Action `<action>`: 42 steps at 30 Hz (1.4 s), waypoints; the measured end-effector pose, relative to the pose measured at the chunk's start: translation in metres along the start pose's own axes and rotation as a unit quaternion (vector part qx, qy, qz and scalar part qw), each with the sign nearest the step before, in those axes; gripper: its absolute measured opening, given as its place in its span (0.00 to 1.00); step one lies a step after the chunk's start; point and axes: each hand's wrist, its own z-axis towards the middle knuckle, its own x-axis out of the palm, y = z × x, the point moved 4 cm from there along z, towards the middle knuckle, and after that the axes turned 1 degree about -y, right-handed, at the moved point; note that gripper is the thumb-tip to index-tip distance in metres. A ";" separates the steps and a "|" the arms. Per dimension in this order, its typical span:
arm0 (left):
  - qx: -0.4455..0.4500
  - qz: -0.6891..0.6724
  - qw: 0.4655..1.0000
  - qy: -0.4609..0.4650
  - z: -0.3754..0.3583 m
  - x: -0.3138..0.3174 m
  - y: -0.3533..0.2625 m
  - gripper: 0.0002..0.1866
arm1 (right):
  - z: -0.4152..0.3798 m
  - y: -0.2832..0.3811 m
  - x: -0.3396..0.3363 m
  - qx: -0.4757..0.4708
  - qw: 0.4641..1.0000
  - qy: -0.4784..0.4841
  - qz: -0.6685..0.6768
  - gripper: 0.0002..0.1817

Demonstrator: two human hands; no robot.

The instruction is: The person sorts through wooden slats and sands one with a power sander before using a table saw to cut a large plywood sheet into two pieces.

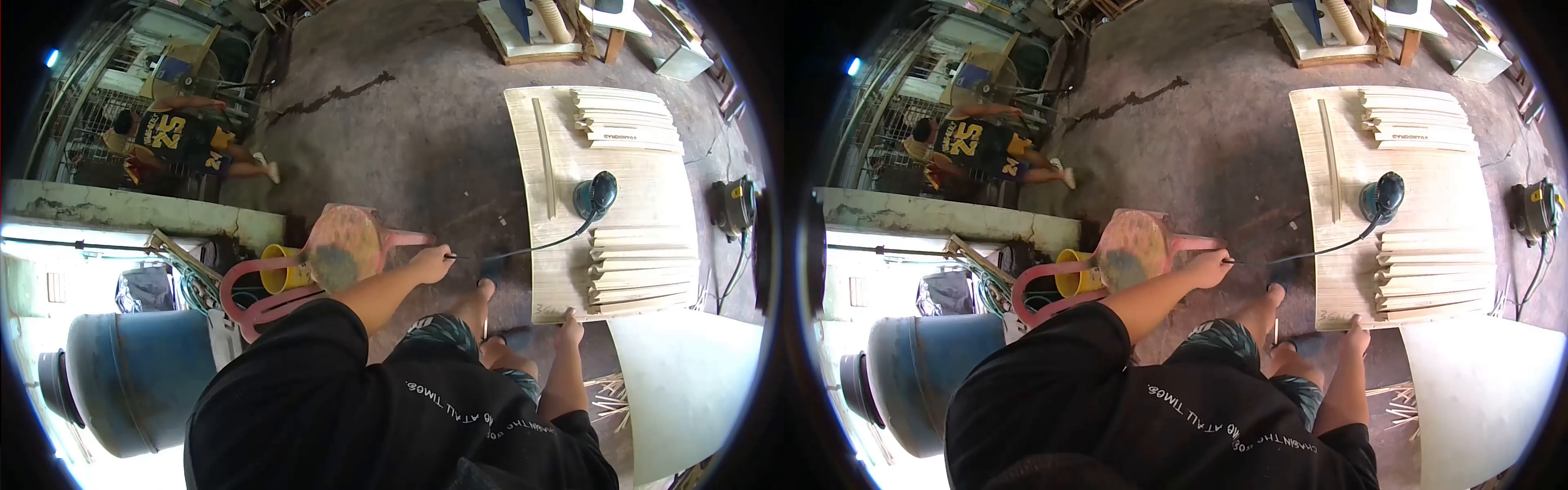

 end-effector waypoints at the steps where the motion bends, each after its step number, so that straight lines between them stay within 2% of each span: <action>1: 0.010 0.001 1.000 0.010 0.004 0.003 -0.004 0.15 | 0.000 0.005 -0.004 0.000 1.000 0.005 0.004 0.27; 2: 0.019 0.003 1.000 0.020 0.007 0.005 -0.006 0.14 | -0.001 0.008 -0.007 0.001 1.000 0.010 0.009 0.27; 5: 0.083 0.090 0.983 0.138 -0.008 0.010 -0.042 0.15 | -0.002 0.018 -0.008 0.006 0.999 0.030 0.023 0.27; 9: 0.060 0.107 0.967 0.225 -0.037 0.020 -0.100 0.17 | 0.029 0.003 -0.028 0.036 0.998 0.048 0.005 0.26; 12: 0.171 0.052 0.958 0.224 -0.056 0.046 -0.106 0.18 | 0.015 0.013 -0.029 0.029 0.998 0.051 0.004 0.23; 13: 0.220 0.072 0.948 0.217 -0.057 0.029 -0.129 0.18 | 0.021 0.011 -0.037 -0.009 0.997 0.060 -0.044 0.22; 16: 0.246 -0.057 0.954 0.163 -0.031 -0.010 -0.142 0.17 | 0.035 0.012 -0.038 -0.094 0.977 0.097 -0.163 0.21; 17: 0.160 -0.060 0.976 0.135 -0.007 -0.011 -0.113 0.18 | 0.032 0.013 -0.036 -0.097 0.974 0.100 -0.179 0.21; 18: 0.074 -0.060 0.989 0.116 0.019 -0.010 -0.081 0.18 | 0.027 0.012 -0.036 -0.063 0.982 0.088 -0.154 0.20; 20: 0.080 -0.042 0.996 0.026 0.074 -0.046 -0.044 0.18 | 0.017 0.011 -0.031 0.032 0.997 0.047 -0.049 0.20; 21: 0.072 -0.017 0.997 -0.001 0.110 -0.036 0.021 0.18 | 0.009 0.008 -0.030 0.033 0.998 0.030 -0.042 0.20; 22: 0.016 0.072 0.991 0.108 0.137 -0.056 0.035 0.23 | 0.008 0.008 -0.022 0.030 0.999 0.014 -0.033 0.19; 23: 0.008 0.149 0.976 0.156 0.161 -0.069 0.058 0.25 | 0.012 0.014 -0.020 0.027 0.999 -0.003 -0.024 0.19; 24: -0.028 0.233 0.959 0.159 0.197 -0.058 0.146 0.27 | 0.015 0.024 -0.025 0.053 0.985 0.043 -0.157 0.20; 25: -0.028 0.313 0.936 0.159 0.218 -0.048 0.234 0.30 | 0.017 0.017 -0.024 0.063 0.992 0.008 -0.112 0.20; 26: -0.088 0.384 0.896 0.206 0.238 -0.047 0.296 0.34 | 0.019 0.010 -0.021 0.076 0.994 -0.026 -0.070 0.21; 27: -0.175 0.480 0.804 0.304 0.250 -0.060 0.291 0.33 | 0.020 0.007 -0.020 0.087 0.993 -0.036 -0.066 0.21; 28: -0.196 0.513 0.766 0.334 0.265 -0.066 0.304 0.33 | 0.021 0.005 -0.020 0.095 0.993 -0.044 -0.061 0.21; 30: -0.202 0.536 0.744 0.344 0.299 -0.065 0.336 0.32 | 0.015 0.003 -0.015 0.106 0.990 -0.073 -0.059 0.20; 37: -0.192 0.520 0.764 0.331 0.375 -0.059 0.373 0.30 | 0.012 0.007 -0.006 0.151 0.970 -0.149 -0.121 0.17; 42: -0.160 0.463 0.818 0.302 0.396 -0.060 0.341 0.29 | 0.011 0.007 -0.005 0.156 0.964 -0.172 -0.128 0.18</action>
